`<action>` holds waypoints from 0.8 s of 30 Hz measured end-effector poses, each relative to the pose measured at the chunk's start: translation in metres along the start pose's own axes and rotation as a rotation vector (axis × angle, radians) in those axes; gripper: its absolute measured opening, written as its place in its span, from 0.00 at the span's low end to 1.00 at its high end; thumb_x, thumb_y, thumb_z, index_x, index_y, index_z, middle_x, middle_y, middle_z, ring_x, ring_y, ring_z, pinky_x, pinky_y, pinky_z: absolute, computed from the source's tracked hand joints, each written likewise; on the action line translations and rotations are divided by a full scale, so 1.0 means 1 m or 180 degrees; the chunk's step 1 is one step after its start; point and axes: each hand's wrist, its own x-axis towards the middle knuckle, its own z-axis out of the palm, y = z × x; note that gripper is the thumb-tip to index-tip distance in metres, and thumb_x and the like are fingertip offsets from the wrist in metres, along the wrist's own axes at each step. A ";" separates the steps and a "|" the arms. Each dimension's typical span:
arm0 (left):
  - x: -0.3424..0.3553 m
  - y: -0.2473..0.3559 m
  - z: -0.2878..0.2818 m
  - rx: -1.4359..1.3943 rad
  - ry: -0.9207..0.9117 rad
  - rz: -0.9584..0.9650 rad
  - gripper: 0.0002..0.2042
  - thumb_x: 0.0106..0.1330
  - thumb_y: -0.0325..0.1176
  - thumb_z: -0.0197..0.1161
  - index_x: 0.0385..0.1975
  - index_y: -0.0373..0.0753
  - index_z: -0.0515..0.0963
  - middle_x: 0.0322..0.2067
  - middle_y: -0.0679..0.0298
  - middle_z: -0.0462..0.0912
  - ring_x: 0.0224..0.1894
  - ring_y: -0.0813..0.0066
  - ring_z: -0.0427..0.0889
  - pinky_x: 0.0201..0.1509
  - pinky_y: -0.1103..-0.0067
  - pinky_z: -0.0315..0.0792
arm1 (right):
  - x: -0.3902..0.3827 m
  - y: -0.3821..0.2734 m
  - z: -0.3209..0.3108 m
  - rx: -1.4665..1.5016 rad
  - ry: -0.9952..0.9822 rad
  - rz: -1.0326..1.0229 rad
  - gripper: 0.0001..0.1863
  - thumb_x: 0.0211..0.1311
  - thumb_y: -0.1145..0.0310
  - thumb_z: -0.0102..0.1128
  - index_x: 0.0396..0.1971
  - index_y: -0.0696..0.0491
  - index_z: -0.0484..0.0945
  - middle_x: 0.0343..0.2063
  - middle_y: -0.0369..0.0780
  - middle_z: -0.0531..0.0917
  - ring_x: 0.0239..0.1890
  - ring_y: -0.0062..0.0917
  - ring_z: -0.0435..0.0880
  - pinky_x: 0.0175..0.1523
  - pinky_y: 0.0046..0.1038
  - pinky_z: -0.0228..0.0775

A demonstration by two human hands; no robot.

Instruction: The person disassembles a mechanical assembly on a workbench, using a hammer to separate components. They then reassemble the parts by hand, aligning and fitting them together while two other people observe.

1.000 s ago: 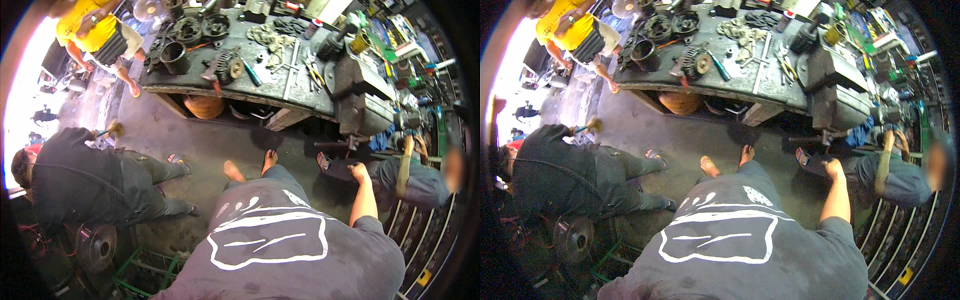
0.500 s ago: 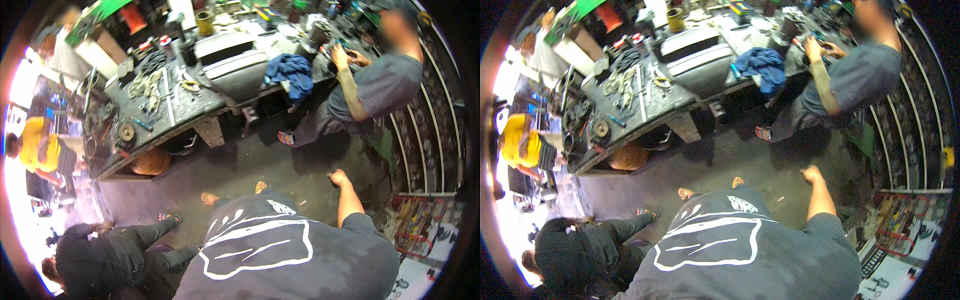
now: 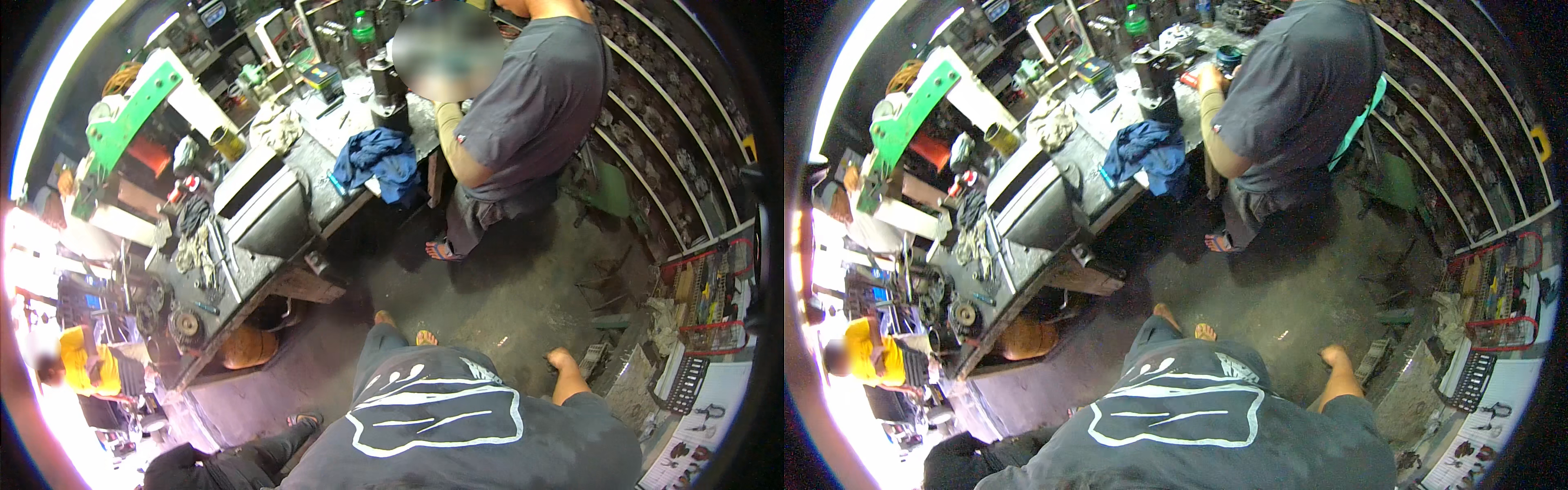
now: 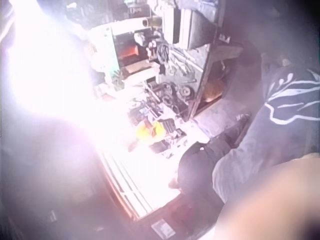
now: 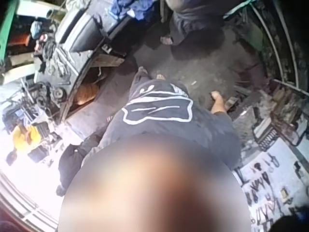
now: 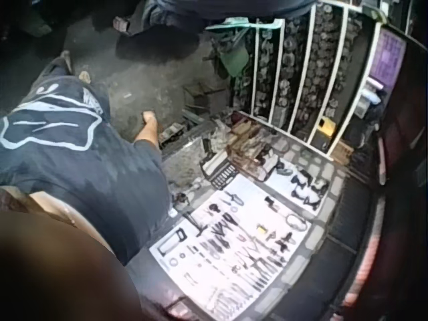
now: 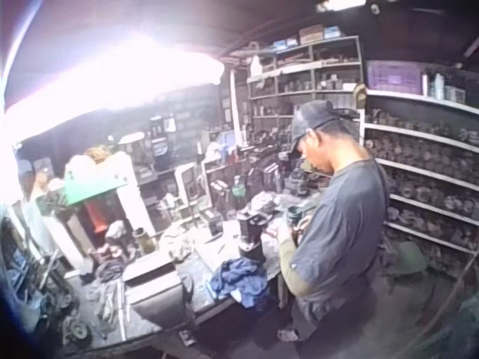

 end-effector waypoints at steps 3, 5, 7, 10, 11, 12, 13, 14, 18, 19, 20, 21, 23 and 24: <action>0.012 0.010 -0.016 0.0363 -0.0209 -0.0068 0.17 0.69 0.34 0.64 0.55 0.41 0.89 0.51 0.42 0.90 0.52 0.55 0.92 0.46 0.62 0.85 | 0.015 -0.049 -0.018 0.1185 0.0036 -0.0033 0.22 0.71 0.52 0.70 0.41 0.59 0.89 0.39 0.48 0.92 0.35 0.36 0.93 0.39 0.39 0.85; 0.023 0.019 -0.036 0.0654 -0.0316 -0.0098 0.18 0.69 0.33 0.63 0.56 0.41 0.89 0.51 0.42 0.90 0.52 0.56 0.92 0.45 0.62 0.85 | 0.018 -0.078 -0.040 0.1577 0.0120 -0.0043 0.20 0.71 0.54 0.70 0.38 0.59 0.87 0.34 0.45 0.90 0.30 0.32 0.90 0.33 0.38 0.83; 0.039 0.034 -0.069 0.0991 -0.0421 -0.0120 0.18 0.69 0.33 0.63 0.56 0.42 0.89 0.51 0.41 0.90 0.52 0.56 0.92 0.45 0.63 0.85 | 0.022 -0.100 -0.073 0.1703 0.0103 -0.0127 0.20 0.72 0.55 0.68 0.42 0.61 0.87 0.31 0.43 0.89 0.29 0.30 0.90 0.31 0.37 0.83; 0.073 0.073 -0.131 0.1687 -0.0519 -0.0116 0.18 0.69 0.32 0.63 0.57 0.42 0.89 0.52 0.41 0.90 0.52 0.57 0.92 0.45 0.63 0.86 | 0.033 -0.115 -0.129 0.1467 0.0285 -0.0276 0.24 0.73 0.52 0.68 0.46 0.63 0.88 0.32 0.45 0.90 0.28 0.32 0.90 0.34 0.38 0.84; 0.089 0.095 -0.155 0.1897 -0.0514 -0.0105 0.18 0.69 0.32 0.63 0.57 0.42 0.89 0.52 0.41 0.90 0.52 0.57 0.92 0.45 0.63 0.86 | 0.040 -0.117 -0.152 0.1134 0.0489 -0.0308 0.26 0.73 0.51 0.68 0.48 0.63 0.88 0.34 0.47 0.91 0.29 0.33 0.91 0.37 0.39 0.85; 0.106 0.118 -0.177 0.1946 -0.0488 -0.0087 0.18 0.69 0.31 0.63 0.57 0.42 0.89 0.52 0.41 0.90 0.52 0.57 0.92 0.45 0.63 0.86 | 0.047 -0.116 -0.175 0.0784 0.0675 -0.0329 0.27 0.73 0.50 0.67 0.49 0.64 0.88 0.36 0.49 0.92 0.30 0.34 0.92 0.40 0.39 0.87; 0.124 0.146 -0.197 0.1844 -0.0471 -0.0007 0.17 0.69 0.31 0.63 0.55 0.42 0.89 0.49 0.44 0.90 0.49 0.59 0.91 0.43 0.64 0.85 | 0.055 -0.115 -0.199 0.0347 0.1092 -0.0378 0.29 0.74 0.48 0.66 0.49 0.66 0.87 0.39 0.52 0.93 0.33 0.38 0.94 0.47 0.40 0.87; 0.141 0.175 -0.214 0.1428 -0.0444 0.0073 0.16 0.68 0.30 0.64 0.53 0.42 0.90 0.46 0.47 0.90 0.46 0.60 0.90 0.42 0.65 0.85 | 0.065 -0.113 -0.230 0.0732 0.1091 -0.0118 0.30 0.74 0.49 0.65 0.51 0.66 0.86 0.47 0.55 0.92 0.47 0.41 0.94 0.58 0.41 0.85; 0.180 0.267 -0.230 -0.0353 -0.0476 0.0270 0.11 0.67 0.28 0.67 0.45 0.42 0.91 0.34 0.57 0.89 0.33 0.65 0.87 0.35 0.69 0.83 | 0.097 -0.098 -0.361 0.1405 0.2216 0.0263 0.32 0.77 0.52 0.60 0.63 0.67 0.78 0.65 0.62 0.80 0.72 0.49 0.78 0.75 0.41 0.71; 0.181 0.284 -0.224 -0.0414 -0.0485 0.0237 0.09 0.66 0.28 0.68 0.44 0.42 0.91 0.31 0.60 0.89 0.30 0.67 0.87 0.33 0.70 0.83 | 0.103 -0.093 -0.400 0.1342 0.2079 0.0062 0.34 0.78 0.52 0.59 0.67 0.68 0.75 0.67 0.63 0.78 0.72 0.51 0.77 0.75 0.42 0.70; 0.179 0.297 -0.214 -0.0700 -0.0624 0.0362 0.08 0.67 0.30 0.69 0.43 0.42 0.91 0.33 0.60 0.89 0.31 0.67 0.87 0.34 0.69 0.84 | 0.110 -0.093 -0.434 0.1395 0.2420 -0.0061 0.35 0.78 0.52 0.58 0.69 0.68 0.72 0.66 0.63 0.78 0.70 0.53 0.78 0.74 0.43 0.72; 0.176 0.310 -0.203 -0.0882 -0.0722 0.0418 0.07 0.68 0.31 0.70 0.42 0.42 0.91 0.35 0.61 0.89 0.32 0.67 0.87 0.35 0.68 0.85 | 0.116 -0.093 -0.470 0.1441 0.2758 -0.0186 0.36 0.78 0.53 0.58 0.71 0.67 0.69 0.66 0.63 0.78 0.68 0.56 0.79 0.73 0.44 0.73; 0.166 0.333 -0.179 -0.1169 -0.0786 0.0284 0.12 0.71 0.30 0.67 0.51 0.44 0.91 0.42 0.59 0.89 0.36 0.63 0.88 0.39 0.65 0.87 | 0.129 -0.104 -0.545 0.1596 0.2894 -0.0176 0.34 0.80 0.52 0.55 0.71 0.66 0.71 0.65 0.58 0.82 0.65 0.54 0.82 0.71 0.45 0.75; 0.156 0.340 -0.158 -0.1414 -0.0739 0.0238 0.13 0.72 0.29 0.66 0.53 0.45 0.91 0.43 0.59 0.89 0.37 0.63 0.88 0.40 0.64 0.88 | 0.137 -0.118 -0.587 0.1665 0.3115 -0.0375 0.34 0.80 0.52 0.55 0.71 0.65 0.71 0.64 0.57 0.82 0.65 0.54 0.82 0.71 0.45 0.75</action>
